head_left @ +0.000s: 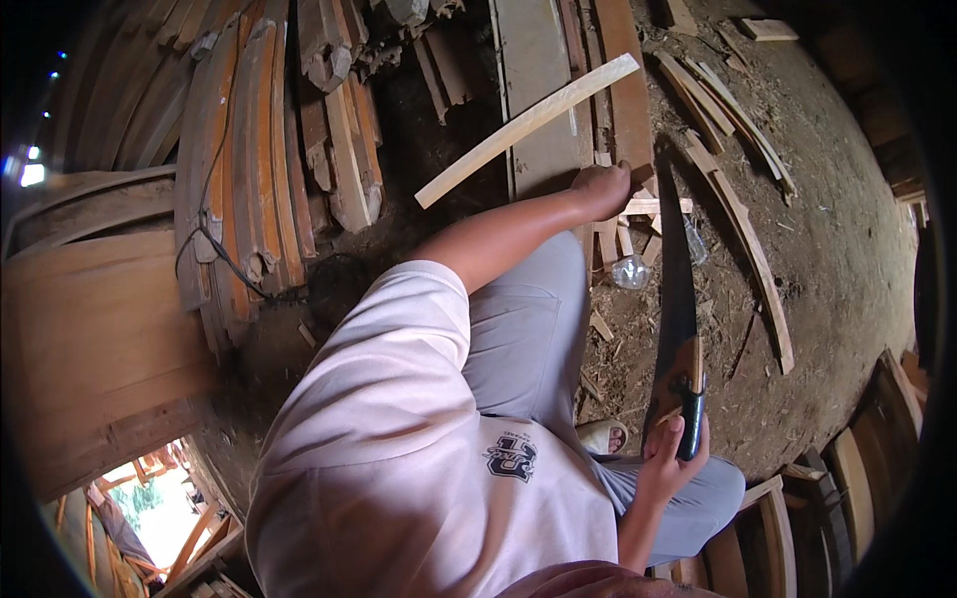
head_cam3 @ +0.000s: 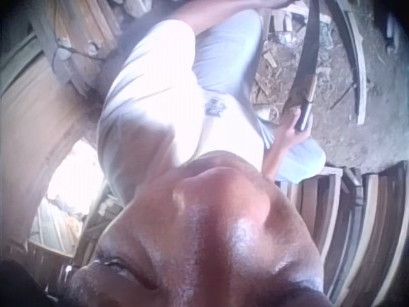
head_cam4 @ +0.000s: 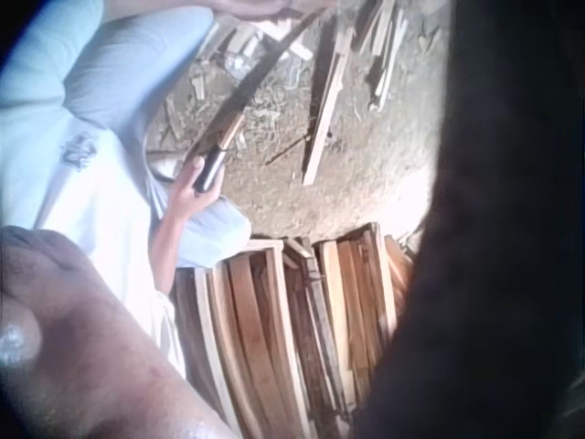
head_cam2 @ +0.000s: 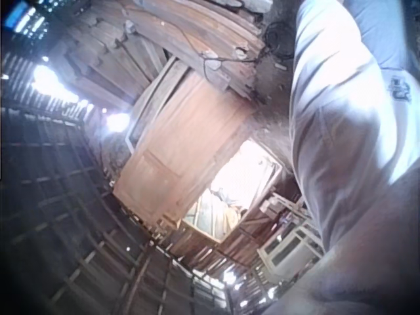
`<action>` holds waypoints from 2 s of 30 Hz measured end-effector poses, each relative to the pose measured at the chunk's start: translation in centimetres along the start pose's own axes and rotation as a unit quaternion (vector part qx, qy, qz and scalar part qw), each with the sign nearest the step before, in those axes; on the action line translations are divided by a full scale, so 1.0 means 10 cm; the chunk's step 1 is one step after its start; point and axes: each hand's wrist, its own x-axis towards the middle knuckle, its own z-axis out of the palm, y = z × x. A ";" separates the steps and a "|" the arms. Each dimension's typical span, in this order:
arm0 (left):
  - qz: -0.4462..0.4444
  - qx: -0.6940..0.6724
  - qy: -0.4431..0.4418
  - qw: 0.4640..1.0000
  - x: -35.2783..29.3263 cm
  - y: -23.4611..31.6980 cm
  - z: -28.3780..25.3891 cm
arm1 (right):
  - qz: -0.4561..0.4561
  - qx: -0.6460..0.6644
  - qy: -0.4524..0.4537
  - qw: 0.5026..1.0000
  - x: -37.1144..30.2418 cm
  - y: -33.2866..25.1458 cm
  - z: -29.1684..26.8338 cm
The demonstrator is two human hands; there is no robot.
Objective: The person sits on the floor of a workshop and uses a hand saw to cut thin wooden strips into smaller pieces. They repeatedly pick up strips, position them on a larger board, and saw them to size.
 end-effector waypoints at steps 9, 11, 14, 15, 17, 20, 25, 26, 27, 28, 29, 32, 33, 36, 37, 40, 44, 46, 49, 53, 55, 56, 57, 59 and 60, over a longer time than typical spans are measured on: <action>0.094 0.072 0.097 0.988 -0.07 -0.49 -0.10 | 0.039 0.025 -0.046 0.998 0.16 -0.10 0.01; 0.141 0.093 0.077 0.983 -0.06 -0.51 -0.15 | 0.051 0.022 -0.036 0.998 0.14 -0.01 -0.03; 0.138 0.092 0.054 0.985 -0.02 -0.51 -0.18 | 0.031 -0.011 -0.021 0.999 0.06 0.26 -0.09; 0.139 0.089 0.058 0.985 -0.02 -0.54 -0.17 | 0.017 -0.026 -0.017 0.999 0.04 0.30 -0.09; 0.145 0.082 0.065 0.984 -0.01 -0.55 -0.17 | 0.047 -0.039 -0.020 0.998 0.02 0.28 -0.08; 0.148 0.091 0.099 0.980 0.00 -0.64 -0.11 | 0.000 -0.122 -0.028 0.992 0.03 0.43 -0.14; 0.131 0.171 0.047 0.975 0.00 -0.63 -0.16 | -0.002 -0.110 -0.019 0.994 0.09 0.30 -0.05; 0.148 0.178 0.088 0.969 -0.01 -0.72 -0.12 | -0.002 -0.109 -0.021 0.994 0.10 0.27 -0.05; 0.165 0.185 0.128 0.960 -0.02 -0.80 -0.09 | 0.003 -0.115 -0.034 0.993 0.10 0.24 -0.06; 0.148 0.172 0.108 0.968 -0.03 -0.78 -0.10 | 0.010 -0.121 -0.043 0.992 0.10 0.22 -0.07; 0.131 0.159 0.087 0.975 -0.04 -0.76 -0.12 | 0.016 -0.113 -0.045 0.992 0.10 0.20 -0.06; 0.094 0.174 0.076 0.977 -0.05 -0.71 -0.09 | 0.023 -0.100 -0.049 0.993 0.11 0.20 -0.02; 0.084 0.188 0.080 0.975 -0.05 -0.71 -0.07 | 0.025 -0.098 -0.049 0.994 0.10 0.20 -0.02; 0.091 0.167 0.080 0.978 -0.04 -0.60 -0.11 | 0.012 -0.101 -0.033 0.994 0.07 0.22 -0.01; 0.099 0.160 0.093 0.978 -0.05 -0.57 -0.13 | 0.006 -0.107 -0.035 0.994 0.07 0.21 -0.02; 0.075 0.134 0.105 0.983 -0.05 -0.48 -0.21 | -0.081 -0.160 -0.032 0.983 0.15 0.00 0.05; 0.112 0.240 0.125 0.956 0.02 -0.66 -0.05 | -0.101 -0.265 -0.101 0.954 0.04 0.15 -0.21; 0.127 0.284 0.119 0.943 0.10 -0.75 0.03 | -0.092 -0.278 -0.111 0.950 0.07 0.18 -0.23; 0.129 0.270 0.141 0.944 0.07 -0.78 0.05 | -0.140 -0.263 -0.074 0.952 0.34 0.05 0.00; 0.138 0.296 0.101 0.940 0.00 -0.65 -0.10 | -0.143 -0.225 -0.043 0.963 0.41 -0.04 0.11; 0.162 0.319 0.108 0.927 0.00 -0.66 -0.10 | -0.119 -0.212 -0.051 0.969 0.40 -0.05 0.09; 0.176 0.327 0.090 0.924 -0.01 -0.65 -0.13 | -0.102 -0.209 -0.057 0.971 0.38 -0.05 0.06; 0.173 0.320 0.078 0.928 -0.05 -0.64 -0.12 | -0.099 -0.205 -0.056 0.972 0.35 -0.04 0.04; 0.169 0.308 0.061 0.934 -0.07 -0.61 -0.13 | -0.098 -0.196 -0.054 0.974 0.32 -0.01 0.04; 0.166 0.300 0.057 0.938 -0.07 -0.60 -0.13 | -0.096 -0.195 -0.053 0.975 0.32 0.00 0.05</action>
